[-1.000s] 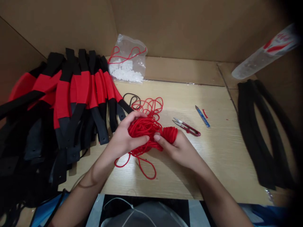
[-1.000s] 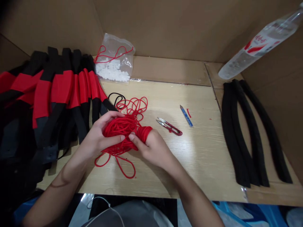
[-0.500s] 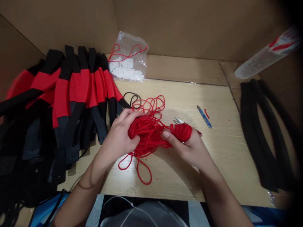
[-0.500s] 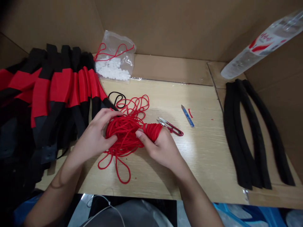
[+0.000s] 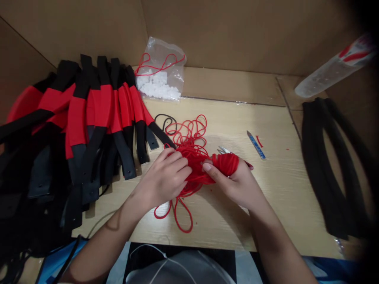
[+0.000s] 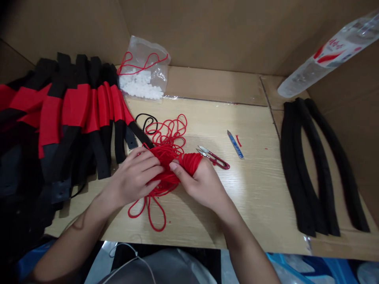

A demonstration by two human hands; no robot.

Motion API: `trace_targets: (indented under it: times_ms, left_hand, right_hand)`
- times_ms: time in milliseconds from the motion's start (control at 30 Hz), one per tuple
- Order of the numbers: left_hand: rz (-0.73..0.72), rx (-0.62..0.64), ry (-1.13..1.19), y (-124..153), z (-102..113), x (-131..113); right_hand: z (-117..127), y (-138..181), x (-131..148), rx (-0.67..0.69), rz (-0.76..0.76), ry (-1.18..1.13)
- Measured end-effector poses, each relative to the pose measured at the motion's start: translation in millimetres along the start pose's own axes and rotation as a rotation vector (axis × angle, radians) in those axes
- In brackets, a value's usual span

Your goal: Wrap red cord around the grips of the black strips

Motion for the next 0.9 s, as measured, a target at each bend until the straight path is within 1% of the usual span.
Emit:
trace_targets:
  times_ms: [67,200,333,433,567,633,667,767,833,900]
  left_hand:
    - [-0.005,0.009,0.01,0.8,0.4,0.6]
    - [-0.024,0.089,0.082,1.5,4.0,-0.4]
    - [-0.024,0.14,0.15,1.9,4.0,-1.5]
    - [-0.023,0.148,0.15,1.9,2.3,-1.9]
    - [-0.024,0.129,0.117,1.2,1.2,-1.9]
    - [-0.012,0.092,0.152,0.4,2.0,-1.6]
    - [-0.001,0.054,0.194,-0.3,3.1,-1.5]
    - [0.048,-0.099,0.424,-2.6,6.9,-0.7]
    - [0.093,-0.171,0.615,-3.8,8.0,0.0]
    - [0.141,-0.198,0.775,-4.0,7.6,0.5]
  right_hand:
    - [0.7,-0.2,0.8,-0.008,0.008,0.014]
    - [3.0,-0.7,1.8,-0.036,0.029,0.027]
    - [3.1,-0.9,1.7,-0.023,0.019,0.037]
    - [3.1,-1.1,1.9,-0.024,0.01,0.055]
    - [4.1,-1.6,1.5,-0.037,0.018,0.062]
    - [4.2,-1.7,0.6,-0.027,0.018,0.058]
    - [4.0,-1.8,0.1,-0.015,0.014,0.055]
    - [2.7,-2.2,-1.6,0.055,-0.038,0.035]
    - [0.8,-2.3,-2.4,0.151,-0.086,-0.024]
    - [-2.1,-1.8,-1.8,0.295,-0.105,-0.108]
Point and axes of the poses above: each hand's wrist, its own y-axis away from the middle knuckle, its own z-axis out of the back of the hand, x = y × z, the point moved 3 cm from there along -y, towards the middle knuckle, and after that the axes turned 13 degrees about -z, right-handed, at the moved point
